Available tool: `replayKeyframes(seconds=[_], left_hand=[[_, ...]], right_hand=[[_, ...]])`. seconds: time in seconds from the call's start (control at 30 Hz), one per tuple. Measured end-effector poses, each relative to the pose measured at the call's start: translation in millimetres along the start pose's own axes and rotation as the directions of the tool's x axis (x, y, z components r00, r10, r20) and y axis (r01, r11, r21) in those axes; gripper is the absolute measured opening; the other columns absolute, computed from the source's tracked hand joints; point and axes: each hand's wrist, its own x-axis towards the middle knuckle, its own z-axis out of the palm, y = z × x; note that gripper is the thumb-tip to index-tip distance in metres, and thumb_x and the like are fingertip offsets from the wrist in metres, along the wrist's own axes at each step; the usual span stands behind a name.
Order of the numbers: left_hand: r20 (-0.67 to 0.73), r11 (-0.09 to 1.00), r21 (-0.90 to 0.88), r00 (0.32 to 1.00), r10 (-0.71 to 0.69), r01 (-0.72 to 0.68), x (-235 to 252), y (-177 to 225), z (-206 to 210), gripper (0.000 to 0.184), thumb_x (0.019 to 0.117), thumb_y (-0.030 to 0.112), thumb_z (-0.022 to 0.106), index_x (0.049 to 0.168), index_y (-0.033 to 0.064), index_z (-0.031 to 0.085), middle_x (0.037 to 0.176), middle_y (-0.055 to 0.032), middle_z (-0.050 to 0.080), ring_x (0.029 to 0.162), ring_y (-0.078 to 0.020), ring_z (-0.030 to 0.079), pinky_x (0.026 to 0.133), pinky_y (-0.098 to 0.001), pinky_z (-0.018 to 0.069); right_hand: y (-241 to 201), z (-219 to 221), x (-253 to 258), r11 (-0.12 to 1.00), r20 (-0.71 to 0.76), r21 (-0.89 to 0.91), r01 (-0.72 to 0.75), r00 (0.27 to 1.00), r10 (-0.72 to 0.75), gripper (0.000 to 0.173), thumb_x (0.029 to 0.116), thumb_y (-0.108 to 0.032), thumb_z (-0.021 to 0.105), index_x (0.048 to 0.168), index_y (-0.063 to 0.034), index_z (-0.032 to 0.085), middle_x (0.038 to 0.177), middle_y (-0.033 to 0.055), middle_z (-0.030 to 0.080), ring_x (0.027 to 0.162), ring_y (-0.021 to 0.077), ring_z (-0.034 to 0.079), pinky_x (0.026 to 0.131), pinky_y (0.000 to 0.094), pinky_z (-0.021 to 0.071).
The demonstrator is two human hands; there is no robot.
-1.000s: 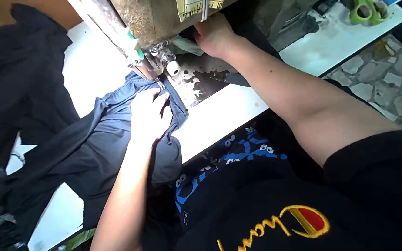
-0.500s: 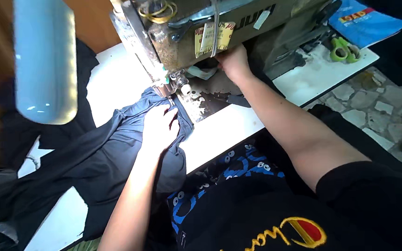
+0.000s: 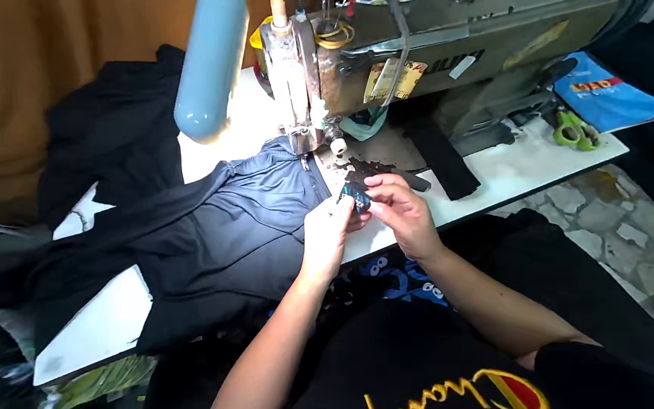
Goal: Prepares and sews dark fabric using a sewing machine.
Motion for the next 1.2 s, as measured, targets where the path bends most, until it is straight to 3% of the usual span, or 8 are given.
replayKeyframes(seconds=[0.13, 0.27, 0.63, 0.8, 0.9, 1.03, 1.13, 1.2], left_hand=[[0.079, 0.952, 0.286, 0.993, 0.088, -0.107, -4.2, 8.3, -16.2, 0.017, 0.104, 0.008, 0.054, 0.095, 0.0023, 0.067, 0.081, -0.0025, 0.075, 0.069, -0.009, 0.074, 0.069, -0.026, 0.0634], [0.121, 0.881, 0.435, 0.982, 0.146, -0.185, -7.4, 12.1, -19.8, 0.014, 0.1009, 0.009, 0.061, 0.092, 0.0029, 0.07, 0.076, 0.0013, 0.072, 0.066, -0.0039, 0.07, 0.067, -0.0224, 0.0613], [0.034, 0.859, 0.476, 0.98, 0.196, -0.189, -8.3, 8.5, -28.5, 0.009, 0.0993, 0.008, 0.062, 0.092, 0.0045, 0.066, 0.072, 0.0036, 0.068, 0.061, -0.0025, 0.067, 0.062, -0.0205, 0.0593], [-0.205, 0.835, 0.53, 0.932, 0.3, -0.152, -9.5, 6.1, -79.7, 0.012, 0.102, 0.011, 0.06, 0.104, 0.0002, 0.066, 0.075, 0.0031, 0.068, 0.06, -0.0029, 0.065, 0.059, -0.0213, 0.0585], [-0.357, 0.891, 0.418, 0.87, 0.34, -0.177, -30.1, -7.1, -99.4, 0.006, 0.0999, 0.002, 0.057, 0.098, 0.0006, 0.063, 0.068, 0.0057, 0.068, 0.057, -0.0016, 0.067, 0.057, -0.018, 0.0583], [-0.515, 0.974, 0.139, 0.827, 0.225, -0.179, -40.7, 4.2, -103.3, 0.013, 0.1041, 0.0, 0.049, 0.097, 0.0063, 0.058, 0.067, 0.005, 0.067, 0.054, -0.0029, 0.065, 0.053, -0.0171, 0.0567], [-0.241, 0.92, 0.3, 0.914, 0.327, -0.25, -51.9, 6.2, -101.8, 0.01, 0.0963, 0.0, 0.056, 0.094, 0.0051, 0.064, 0.081, 0.0043, 0.072, 0.07, -0.0032, 0.069, 0.068, -0.0217, 0.0608], [0.069, 0.753, 0.554, 0.921, 0.382, -0.354, -57.9, 7.5, -87.2, 0.011, 0.0926, 0.007, 0.063, 0.09, 0.0005, 0.073, 0.105, -0.0031, 0.073, 0.097, -0.0043, 0.069, 0.087, -0.0225, 0.0578]], right_hand=[[-6.3, -7.4, 5.7, 0.991, 0.092, 0.051, -0.126, 0.988, 0.121, 0.023, 0.1009, -0.019, 0.046, 0.113, -0.0094, 0.064, 0.103, -0.0047, 0.066, 0.091, 0.0028, 0.064, 0.083, 0.0256, 0.0547], [-18.7, 5.7, 6.6, 0.993, 0.122, 0.029, -0.117, 0.986, 0.112, 0.004, 0.0956, -0.006, 0.061, 0.098, -0.0076, 0.064, 0.082, -0.0072, 0.063, 0.073, -0.0028, 0.06, 0.068, 0.0155, 0.0531], [-17.1, 13.0, 9.0, 0.96, 0.116, 0.049, -0.275, 0.956, 0.268, 0.006, 0.0965, -0.004, 0.06, 0.092, -0.007, 0.061, 0.075, -0.0046, 0.062, 0.062, 0.0004, 0.06, 0.061, 0.0176, 0.0547], [-1.5, 25.9, 45.6, 0.816, 0.111, 0.085, -0.572, 0.819, 0.563, 0.04, 0.1055, -0.007, 0.05, 0.145, -0.0059, 0.04, 0.117, 0.0135, 0.064, 0.071, 0.0152, 0.066, 0.059, 0.0304, 0.0566], [-6.4, 44.1, 52.0, 0.651, 0.258, 0.199, -0.732, 0.681, 0.686, 0.053, 0.1078, -0.016, 0.047, 0.157, -0.0205, 0.027, 0.108, 0.0105, 0.06, 0.066, 0.0168, 0.062, 0.054, 0.033, 0.0552], [-4.2, 60.1, 42.6, 0.859, 0.479, -0.242, -0.451, 0.715, 0.51, 0.077, 0.1025, -0.011, 0.054, 0.166, -0.0197, 0.011, 0.071, 0.0056, 0.059, 0.051, 0.0088, 0.056, 0.05, 0.0236, 0.0505], [-2.7, 57.3, 33.9, 0.884, 0.475, -0.457, -0.1, 0.813, 0.338, 0.063, 0.1048, -0.011, 0.052, 0.163, -0.0189, 0.03, 0.073, 0.0097, 0.057, 0.055, 0.0163, 0.054, 0.054, 0.033, 0.05], [-6.4, 48.6, 26.9, 0.894, 0.426, -0.405, -0.193, 0.825, 0.371, 0.06, 0.1045, -0.009, 0.05, 0.162, -0.017, 0.033, 0.069, 0.0044, 0.051, 0.052, 0.0116, 0.051, 0.051, 0.0277, 0.0484]])
